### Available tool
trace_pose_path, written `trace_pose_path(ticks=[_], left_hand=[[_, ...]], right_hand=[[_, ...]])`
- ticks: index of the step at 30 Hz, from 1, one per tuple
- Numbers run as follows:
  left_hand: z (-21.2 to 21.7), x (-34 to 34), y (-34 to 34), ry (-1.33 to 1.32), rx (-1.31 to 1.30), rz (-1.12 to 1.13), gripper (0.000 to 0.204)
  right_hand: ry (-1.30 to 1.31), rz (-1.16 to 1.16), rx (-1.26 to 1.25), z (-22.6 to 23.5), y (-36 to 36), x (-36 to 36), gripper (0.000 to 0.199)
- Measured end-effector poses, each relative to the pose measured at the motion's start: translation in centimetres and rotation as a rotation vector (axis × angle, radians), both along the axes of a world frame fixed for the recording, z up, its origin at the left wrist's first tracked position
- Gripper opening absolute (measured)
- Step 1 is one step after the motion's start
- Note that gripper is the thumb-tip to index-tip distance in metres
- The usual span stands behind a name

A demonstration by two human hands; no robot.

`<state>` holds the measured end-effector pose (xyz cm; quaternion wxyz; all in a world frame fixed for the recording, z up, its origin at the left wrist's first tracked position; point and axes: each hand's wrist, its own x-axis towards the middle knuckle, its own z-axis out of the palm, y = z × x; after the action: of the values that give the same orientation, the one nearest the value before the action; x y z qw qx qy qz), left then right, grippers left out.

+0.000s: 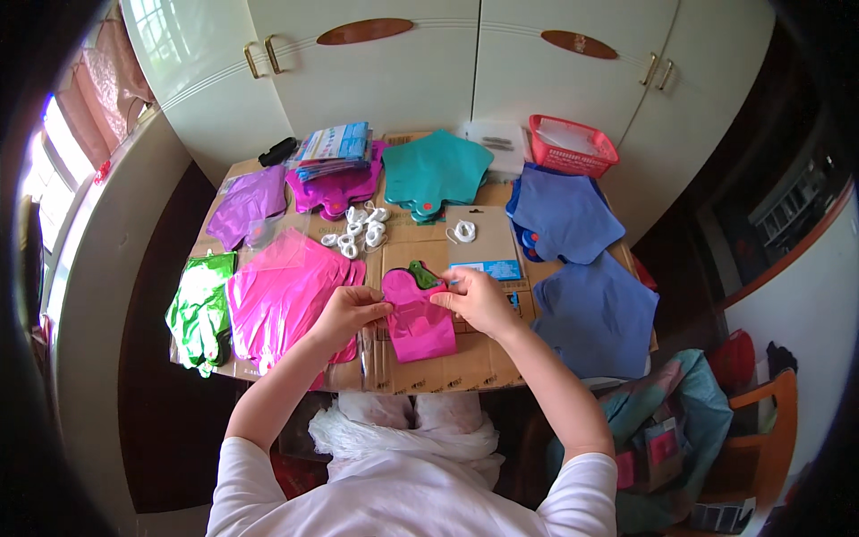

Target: Folding star-shaped foil balloons and placing them into retail plastic bags with cardboard headers.

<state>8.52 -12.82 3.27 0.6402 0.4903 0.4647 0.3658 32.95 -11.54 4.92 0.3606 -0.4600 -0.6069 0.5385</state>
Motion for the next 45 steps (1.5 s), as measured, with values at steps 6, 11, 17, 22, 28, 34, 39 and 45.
trace_pose_path(ticks=[6, 11, 17, 22, 28, 34, 39, 45], left_hand=[[-0.2, 0.3, 0.0, -0.08, 0.028, 0.047, 0.008], [-0.6, 0.2, -0.2, -0.091, 0.015, 0.055, 0.008], [-0.6, 0.2, -0.4, -0.058, 0.025, 0.024, 0.009], [0.3, 0.6, 0.2, 0.044, 0.006, -0.019, 0.009], [-1.2, 1.0, 2.3, 0.162, -0.045, -0.046, 0.013], [-0.6, 1.0, 3.3, 0.719, 0.469, -0.123, 0.021], [-0.2, 1.1, 2.6, 0.845, 0.809, -0.188, 0.015], [-1.2, 0.8, 1.0, 1.063, 1.363, -0.409, 0.01]], right_hand=[[-0.003, -0.107, 0.245, -2.3, 0.0, 0.0, 0.026], [0.043, -0.083, 0.196, -2.5, -0.3, -0.1, 0.019], [0.106, -0.022, -0.068, -0.9, -0.7, 0.0, 0.008], [0.129, 0.0, -0.107, -0.1, -0.2, 0.2, 0.013], [-0.171, 0.115, -0.022, -2.6, 3.3, 0.9, 0.019], [-0.585, 0.172, 0.36, -1.9, 4.5, -0.1, 0.017], [-0.677, 0.147, 0.712, -2.8, 4.2, -0.3, 0.014], [-0.71, 0.124, 0.911, -3.6, 2.7, -0.1, 0.005]])
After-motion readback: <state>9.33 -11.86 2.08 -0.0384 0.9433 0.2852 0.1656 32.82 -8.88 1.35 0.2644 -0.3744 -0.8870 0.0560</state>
